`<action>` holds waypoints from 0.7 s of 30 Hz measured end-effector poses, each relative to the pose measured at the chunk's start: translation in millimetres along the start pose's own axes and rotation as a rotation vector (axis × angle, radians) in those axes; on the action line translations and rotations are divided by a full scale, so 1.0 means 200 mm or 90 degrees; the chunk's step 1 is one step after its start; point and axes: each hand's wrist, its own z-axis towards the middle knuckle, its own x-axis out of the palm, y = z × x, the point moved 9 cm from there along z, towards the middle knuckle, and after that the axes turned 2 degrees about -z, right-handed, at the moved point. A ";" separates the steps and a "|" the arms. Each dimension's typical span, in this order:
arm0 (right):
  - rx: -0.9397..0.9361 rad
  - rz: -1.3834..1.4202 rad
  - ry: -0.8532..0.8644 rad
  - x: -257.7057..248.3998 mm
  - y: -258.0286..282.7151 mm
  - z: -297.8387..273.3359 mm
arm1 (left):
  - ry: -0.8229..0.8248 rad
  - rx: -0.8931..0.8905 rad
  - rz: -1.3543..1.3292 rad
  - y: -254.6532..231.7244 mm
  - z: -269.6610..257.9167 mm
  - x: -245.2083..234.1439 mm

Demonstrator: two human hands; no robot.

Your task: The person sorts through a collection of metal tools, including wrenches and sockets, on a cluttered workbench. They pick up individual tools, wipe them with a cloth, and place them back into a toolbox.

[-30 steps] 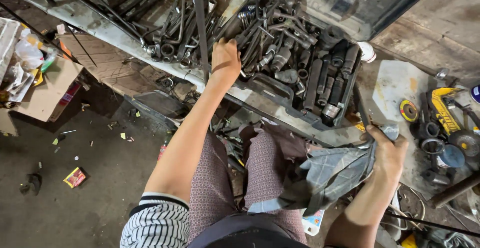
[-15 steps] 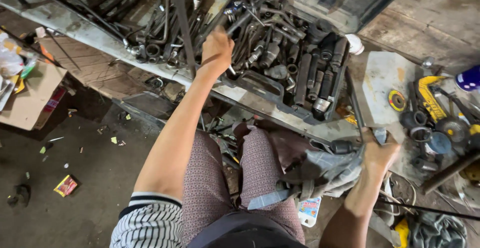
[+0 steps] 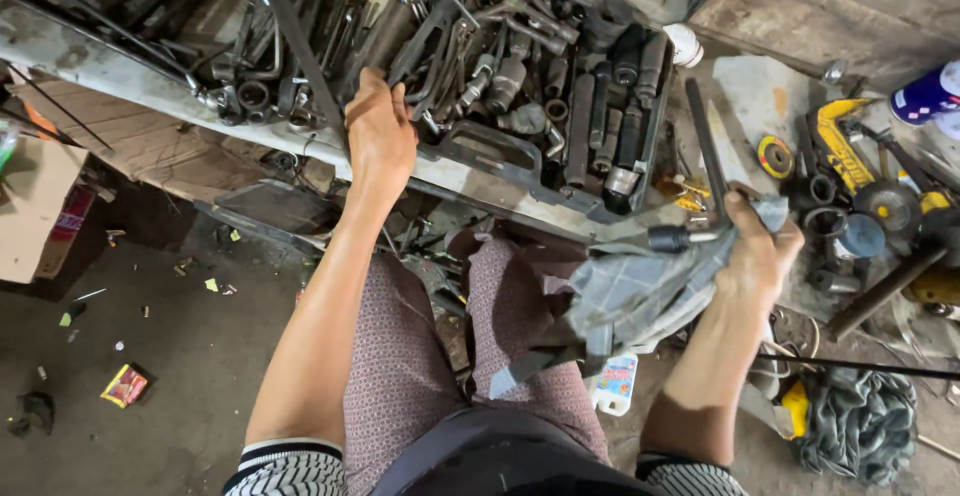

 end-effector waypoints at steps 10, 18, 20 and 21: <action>-0.051 0.011 -0.094 0.14 -0.17 0.03 | 0.057 -0.027 0.177 -0.13 -0.08 -0.04; -0.109 -0.184 -0.062 0.07 -0.18 0.10 | 0.005 0.060 0.138 -0.26 -0.29 -0.16; -0.135 -0.402 -0.064 0.02 -0.24 0.16 | 0.005 0.052 0.119 -0.26 -0.36 -0.17; -0.135 -0.400 -0.064 0.03 -0.21 0.13 | 0.004 0.053 0.119 -0.25 -0.40 -0.17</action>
